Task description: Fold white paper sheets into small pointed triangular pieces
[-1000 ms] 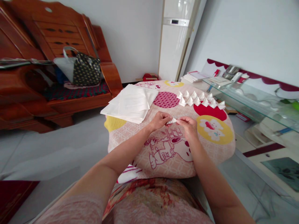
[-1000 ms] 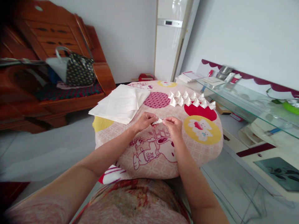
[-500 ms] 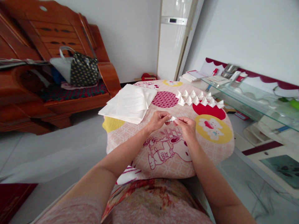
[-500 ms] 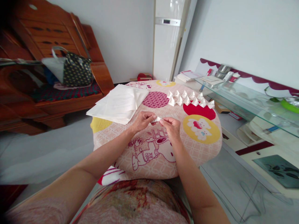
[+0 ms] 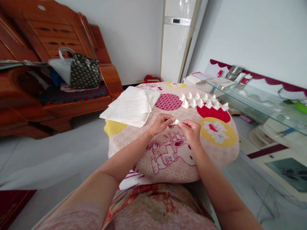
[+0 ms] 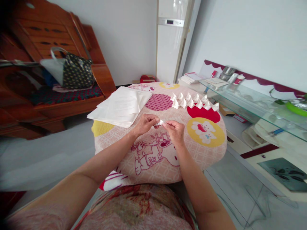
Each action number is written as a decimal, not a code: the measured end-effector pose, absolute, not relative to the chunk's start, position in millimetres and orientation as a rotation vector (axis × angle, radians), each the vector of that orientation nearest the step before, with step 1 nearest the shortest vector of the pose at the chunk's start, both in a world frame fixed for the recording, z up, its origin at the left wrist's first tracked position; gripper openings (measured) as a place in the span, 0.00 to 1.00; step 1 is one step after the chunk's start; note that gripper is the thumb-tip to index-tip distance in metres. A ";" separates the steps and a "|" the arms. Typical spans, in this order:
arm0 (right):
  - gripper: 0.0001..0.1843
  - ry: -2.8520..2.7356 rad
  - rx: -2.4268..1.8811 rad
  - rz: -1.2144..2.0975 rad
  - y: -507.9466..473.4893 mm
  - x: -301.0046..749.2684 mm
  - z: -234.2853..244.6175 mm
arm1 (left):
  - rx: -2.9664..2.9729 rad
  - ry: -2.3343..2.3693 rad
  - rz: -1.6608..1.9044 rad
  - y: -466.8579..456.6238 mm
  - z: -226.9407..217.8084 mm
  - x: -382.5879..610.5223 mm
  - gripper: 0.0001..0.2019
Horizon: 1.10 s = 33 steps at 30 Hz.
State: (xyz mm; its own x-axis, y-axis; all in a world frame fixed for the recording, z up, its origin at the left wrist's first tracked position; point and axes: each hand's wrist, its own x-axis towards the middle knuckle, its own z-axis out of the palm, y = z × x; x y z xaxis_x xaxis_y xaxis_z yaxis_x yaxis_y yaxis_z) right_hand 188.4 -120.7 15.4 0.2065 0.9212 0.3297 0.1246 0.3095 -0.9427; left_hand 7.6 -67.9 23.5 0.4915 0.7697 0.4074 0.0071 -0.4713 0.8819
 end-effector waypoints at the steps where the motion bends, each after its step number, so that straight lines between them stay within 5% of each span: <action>1: 0.10 -1.229 -1.119 0.769 -120.6 188.1 15.4 | 1.844 0.644 1.067 -67.7 23.6 7.7 0.25; 19: 0.12 -1.328 -1.155 0.960 -119.6 189.1 16.9 | 1.988 0.800 0.896 -67.7 26.0 5.4 0.22; 27: 0.12 -1.266 -1.078 1.081 -117.6 196.3 19.9 | 1.489 0.651 0.690 -68.3 28.3 6.3 0.21; 33: 0.10 -1.238 -1.028 1.105 -115.3 204.7 17.4 | 1.386 0.588 0.610 -71.4 32.8 1.6 0.12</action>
State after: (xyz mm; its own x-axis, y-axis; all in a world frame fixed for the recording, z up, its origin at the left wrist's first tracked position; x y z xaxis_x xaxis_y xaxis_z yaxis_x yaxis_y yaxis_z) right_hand 204.7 -115.3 17.4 0.0080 0.9837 0.1795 -0.0672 0.1797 -0.9814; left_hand 1.6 -71.4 32.8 0.7135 0.7003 -0.0237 -0.0498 0.0844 0.9952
